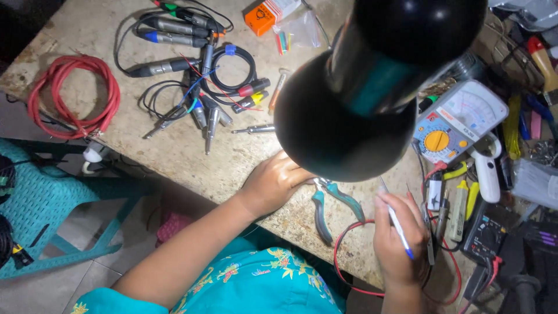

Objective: Soldering components and wires on a small circuit board using a soldering iron and pliers at a repair bench.

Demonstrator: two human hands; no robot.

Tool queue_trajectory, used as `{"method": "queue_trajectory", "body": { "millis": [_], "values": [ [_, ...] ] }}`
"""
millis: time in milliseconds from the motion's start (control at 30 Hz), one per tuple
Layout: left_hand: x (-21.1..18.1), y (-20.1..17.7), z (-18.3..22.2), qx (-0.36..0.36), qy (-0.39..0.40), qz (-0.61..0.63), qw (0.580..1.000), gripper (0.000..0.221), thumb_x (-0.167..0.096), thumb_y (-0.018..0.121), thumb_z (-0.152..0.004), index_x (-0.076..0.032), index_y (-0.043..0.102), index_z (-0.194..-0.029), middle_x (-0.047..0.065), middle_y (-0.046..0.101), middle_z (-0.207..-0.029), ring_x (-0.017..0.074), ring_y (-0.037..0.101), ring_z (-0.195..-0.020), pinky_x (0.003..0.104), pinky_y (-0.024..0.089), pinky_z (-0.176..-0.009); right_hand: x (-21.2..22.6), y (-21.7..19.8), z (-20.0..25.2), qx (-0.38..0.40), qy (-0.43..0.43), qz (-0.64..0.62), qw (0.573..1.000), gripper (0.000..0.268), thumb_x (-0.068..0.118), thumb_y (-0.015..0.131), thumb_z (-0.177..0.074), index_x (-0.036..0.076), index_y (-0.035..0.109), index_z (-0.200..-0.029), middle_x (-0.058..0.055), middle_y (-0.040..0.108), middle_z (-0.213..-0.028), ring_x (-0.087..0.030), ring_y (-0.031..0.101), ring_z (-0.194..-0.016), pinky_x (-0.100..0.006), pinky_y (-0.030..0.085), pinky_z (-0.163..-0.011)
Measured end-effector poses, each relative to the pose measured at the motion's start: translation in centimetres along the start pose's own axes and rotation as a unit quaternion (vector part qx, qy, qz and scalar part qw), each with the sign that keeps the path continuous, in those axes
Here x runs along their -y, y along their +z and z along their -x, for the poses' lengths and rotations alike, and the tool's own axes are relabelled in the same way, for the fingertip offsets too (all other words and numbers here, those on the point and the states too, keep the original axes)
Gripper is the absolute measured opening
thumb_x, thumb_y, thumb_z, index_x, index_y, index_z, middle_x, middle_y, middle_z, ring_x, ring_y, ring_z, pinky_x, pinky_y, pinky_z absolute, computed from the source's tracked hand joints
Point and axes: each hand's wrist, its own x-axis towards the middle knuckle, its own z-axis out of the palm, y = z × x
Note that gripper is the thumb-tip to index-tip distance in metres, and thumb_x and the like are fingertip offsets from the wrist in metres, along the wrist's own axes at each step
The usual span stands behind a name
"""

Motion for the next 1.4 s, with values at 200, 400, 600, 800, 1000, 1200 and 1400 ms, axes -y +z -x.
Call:
{"method": "queue_trajectory", "body": {
  "millis": [200, 400, 600, 800, 1000, 1200, 1400],
  "values": [
    [0.3, 0.7, 0.0, -0.02, -0.001, -0.099, 0.995, 0.017, -0.037, 0.072, -0.093, -0.025, 0.078, -0.103, 0.003, 0.069, -0.092, 0.0279, 0.066, -0.098, 0.042, 0.055, -0.087, -6.5, 0.0, 0.2, 0.055, -0.064, 0.139, 0.987, 0.026, -0.004, 0.068, -0.095, 0.012, 0.076, -0.114, -0.008, 0.073, -0.107, -0.031, 0.069, -0.098, -0.045, 0.057, -0.091],
    [0.4, 1.3, 0.8, -0.004, 0.006, -0.134, 0.991, 0.016, -0.035, 0.069, -0.098, -0.029, 0.077, -0.11, 0.0, 0.07, -0.095, 0.0256, 0.067, -0.098, 0.041, 0.054, -0.085, -3.5, -1.0, -0.5, 0.054, -0.029, 0.14, 0.988, 0.025, -0.002, 0.065, -0.097, 0.009, 0.077, -0.116, -0.012, 0.072, -0.11, -0.03, 0.066, -0.1, -0.043, 0.056, -0.087],
    [-0.5, 0.0, 0.1, 0.038, 0.019, -0.15, 0.988, 0.021, -0.04, 0.069, -0.097, -0.029, 0.075, -0.113, 0.002, 0.072, -0.097, 0.0255, 0.07, -0.099, 0.043, 0.055, -0.084, -1.3, 2.0, 0.6, 0.098, -0.066, 0.131, 0.984, 0.024, 0.032, 0.074, -0.093, 0.018, 0.077, -0.112, 0.001, 0.072, -0.098, -0.021, 0.067, -0.093, -0.039, 0.048, -0.083],
    [-4.0, -3.6, -4.4, 0.126, 0.019, -0.114, 0.985, 0.024, -0.031, 0.071, -0.096, -0.02, 0.076, -0.116, 0.009, 0.076, -0.098, 0.0281, 0.073, -0.096, 0.041, 0.057, -0.085, -2.2, 2.9, 0.6, 0.111, -0.056, 0.128, 0.984, 0.02, 0.032, 0.072, -0.094, 0.019, 0.076, -0.108, 0.003, 0.069, -0.094, -0.021, 0.067, -0.091, -0.038, 0.047, -0.081],
    [-3.6, -3.5, -5.5, 0.204, 0.001, -0.084, 0.975, 0.025, -0.03, 0.072, -0.094, -0.02, 0.076, -0.117, 0.008, 0.078, -0.098, 0.0259, 0.076, -0.094, 0.039, 0.059, -0.083, -1.6, 2.4, -0.4, 0.146, -0.031, 0.096, 0.984, 0.019, 0.029, 0.069, -0.097, 0.016, 0.078, -0.108, 0.001, 0.067, -0.09, -0.022, 0.066, -0.089, -0.039, 0.046, -0.08],
    [-3.5, -4.5, -6.0, 0.182, 0.008, -0.098, 0.978, 0.021, -0.032, 0.069, -0.097, -0.017, 0.077, -0.11, 0.006, 0.078, -0.092, 0.0228, 0.076, -0.089, 0.035, 0.06, -0.084, -1.7, 3.2, -1.8, 0.152, -0.051, 0.102, 0.982, 0.021, 0.031, 0.065, -0.098, 0.018, 0.076, -0.11, 0.001, 0.065, -0.092, -0.022, 0.063, -0.091, -0.039, 0.046, -0.081],
    [-0.2, -3.7, -3.4, 0.163, -0.006, -0.129, 0.978, 0.018, -0.031, 0.068, -0.1, -0.016, 0.078, -0.104, 0.004, 0.077, -0.088, 0.0235, 0.076, -0.086, 0.036, 0.06, -0.082, -2.2, 4.3, -1.5, 0.154, -0.03, 0.084, 0.984, 0.023, 0.037, 0.065, -0.098, 0.023, 0.074, -0.115, 0.003, 0.065, -0.095, -0.021, 0.064, -0.091, -0.039, 0.047, -0.081]
  ]
}}
